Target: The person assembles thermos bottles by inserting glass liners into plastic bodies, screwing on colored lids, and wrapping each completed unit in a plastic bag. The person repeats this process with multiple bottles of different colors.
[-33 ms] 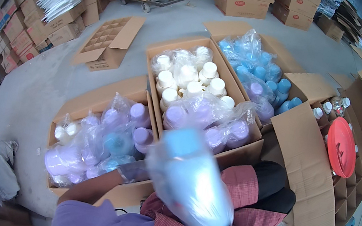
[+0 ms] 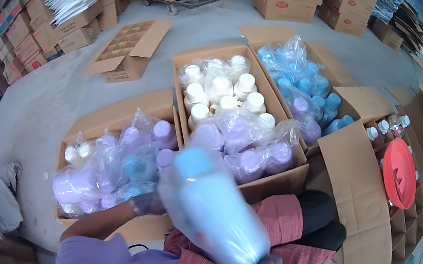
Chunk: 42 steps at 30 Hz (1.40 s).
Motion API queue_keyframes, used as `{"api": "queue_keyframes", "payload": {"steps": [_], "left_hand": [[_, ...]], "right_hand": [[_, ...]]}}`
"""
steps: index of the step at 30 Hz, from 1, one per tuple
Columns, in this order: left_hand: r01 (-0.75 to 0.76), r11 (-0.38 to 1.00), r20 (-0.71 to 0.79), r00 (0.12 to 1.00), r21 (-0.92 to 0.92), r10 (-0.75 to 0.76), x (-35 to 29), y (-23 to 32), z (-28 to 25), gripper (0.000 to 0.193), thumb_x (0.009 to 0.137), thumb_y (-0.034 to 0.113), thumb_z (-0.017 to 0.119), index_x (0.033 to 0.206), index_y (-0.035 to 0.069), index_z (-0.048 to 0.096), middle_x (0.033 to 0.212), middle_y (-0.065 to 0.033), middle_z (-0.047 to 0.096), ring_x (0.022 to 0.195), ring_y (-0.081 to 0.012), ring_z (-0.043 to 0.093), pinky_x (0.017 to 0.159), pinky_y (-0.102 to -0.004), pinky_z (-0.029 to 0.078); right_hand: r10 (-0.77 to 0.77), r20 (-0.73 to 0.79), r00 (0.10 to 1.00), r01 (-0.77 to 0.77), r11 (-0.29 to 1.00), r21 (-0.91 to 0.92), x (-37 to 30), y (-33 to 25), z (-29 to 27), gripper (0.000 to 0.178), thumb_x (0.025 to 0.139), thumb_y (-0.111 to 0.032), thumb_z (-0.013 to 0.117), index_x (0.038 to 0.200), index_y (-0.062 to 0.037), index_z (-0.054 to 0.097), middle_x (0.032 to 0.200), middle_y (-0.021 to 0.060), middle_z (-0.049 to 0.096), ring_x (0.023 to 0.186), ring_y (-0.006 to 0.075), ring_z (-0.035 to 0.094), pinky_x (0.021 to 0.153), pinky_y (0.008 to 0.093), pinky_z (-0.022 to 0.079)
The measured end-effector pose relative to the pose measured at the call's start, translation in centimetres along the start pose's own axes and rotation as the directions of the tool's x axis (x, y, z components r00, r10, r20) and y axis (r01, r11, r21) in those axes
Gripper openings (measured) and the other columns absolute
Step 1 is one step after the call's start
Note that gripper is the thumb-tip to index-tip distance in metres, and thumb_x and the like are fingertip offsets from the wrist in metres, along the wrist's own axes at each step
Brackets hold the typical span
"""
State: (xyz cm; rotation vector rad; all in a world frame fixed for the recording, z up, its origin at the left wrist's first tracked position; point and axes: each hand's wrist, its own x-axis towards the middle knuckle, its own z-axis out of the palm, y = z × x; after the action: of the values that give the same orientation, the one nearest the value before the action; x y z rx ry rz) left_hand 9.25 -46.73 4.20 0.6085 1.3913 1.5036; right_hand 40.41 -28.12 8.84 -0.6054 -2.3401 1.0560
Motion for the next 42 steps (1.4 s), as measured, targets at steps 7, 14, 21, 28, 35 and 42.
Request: {"api": "queue_keyframes", "payload": {"steps": [7,14,21,28,35,42], "left_hand": [[0.286,0.930,-0.529,0.839,0.230,-0.127,-17.8,-10.0,-12.9,0.034,0.096,0.019,0.063,0.125,0.002,0.060,0.123,-0.0120,0.063,0.100,-0.0252,0.068,0.087,-0.0367,0.056],[0.218,0.756,-0.618,0.729,0.618,0.295,-12.9,-14.6,-7.8,0.030,0.093,0.023,0.065,0.115,0.005,0.059,0.112,-0.0112,0.062,0.096,-0.0225,0.061,0.082,-0.0391,0.052],[0.616,0.486,-0.271,0.749,0.620,-0.604,-6.8,-2.9,-13.3,0.044,0.094,0.046,0.059,0.103,0.004,0.070,0.075,-0.0048,0.066,0.067,-0.0146,0.060,0.064,-0.0337,0.050],[0.404,0.445,-0.542,0.804,0.799,0.244,6.3,-2.3,-16.8,0.039,0.085,0.030,0.068,0.112,0.003,0.062,0.093,-0.0234,0.067,0.088,-0.0368,0.066,0.081,-0.0442,0.051],[0.643,-0.006,-0.643,0.765,0.766,-0.030,7.9,-5.6,-16.6,0.078,0.072,0.041,0.073,0.134,0.002,0.046,0.138,-0.0268,0.050,0.126,-0.0437,0.051,0.104,-0.0493,0.045],[0.344,0.126,-0.364,0.824,0.930,0.434,0.2,19.0,-6.7,0.079,0.061,0.030,0.082,0.132,0.007,0.053,0.121,-0.0190,0.056,0.113,-0.0405,0.053,0.099,-0.0489,0.046]], "right_hand": [[-0.498,0.321,0.806,0.543,0.837,-0.065,13.0,-0.5,16.4,0.029,0.087,-0.016,0.061,0.114,-0.0058,0.062,0.121,0.0142,0.059,0.110,0.0350,0.057,0.096,0.0452,0.047],[-0.246,0.581,0.776,0.301,0.953,0.001,9.4,3.2,18.8,0.027,0.095,-0.027,0.056,0.116,-0.0117,0.063,0.108,0.0122,0.064,0.097,0.0324,0.064,0.087,0.0464,0.051],[-0.196,0.528,0.826,0.169,0.981,0.100,9.3,2.6,15.0,0.033,0.093,-0.021,0.058,0.122,-0.0073,0.062,0.118,0.0154,0.064,0.108,0.0359,0.062,0.094,0.0445,0.050],[-0.191,0.522,0.831,0.157,0.981,0.110,9.6,2.3,15.5,0.034,0.092,-0.020,0.059,0.123,-0.0061,0.061,0.119,0.0158,0.063,0.108,0.0359,0.062,0.095,0.0444,0.050],[-0.155,0.510,0.846,0.097,0.985,0.139,9.1,3.4,15.5,0.036,0.093,-0.024,0.057,0.124,-0.0063,0.061,0.121,0.0165,0.063,0.110,0.0366,0.061,0.097,0.0440,0.049],[-0.131,0.414,0.901,-0.025,0.936,0.351,11.2,2.0,14.1,0.039,0.093,-0.019,0.059,0.130,-0.0053,0.058,0.125,0.0211,0.058,0.117,0.0383,0.057,0.102,0.0403,0.046]]}}
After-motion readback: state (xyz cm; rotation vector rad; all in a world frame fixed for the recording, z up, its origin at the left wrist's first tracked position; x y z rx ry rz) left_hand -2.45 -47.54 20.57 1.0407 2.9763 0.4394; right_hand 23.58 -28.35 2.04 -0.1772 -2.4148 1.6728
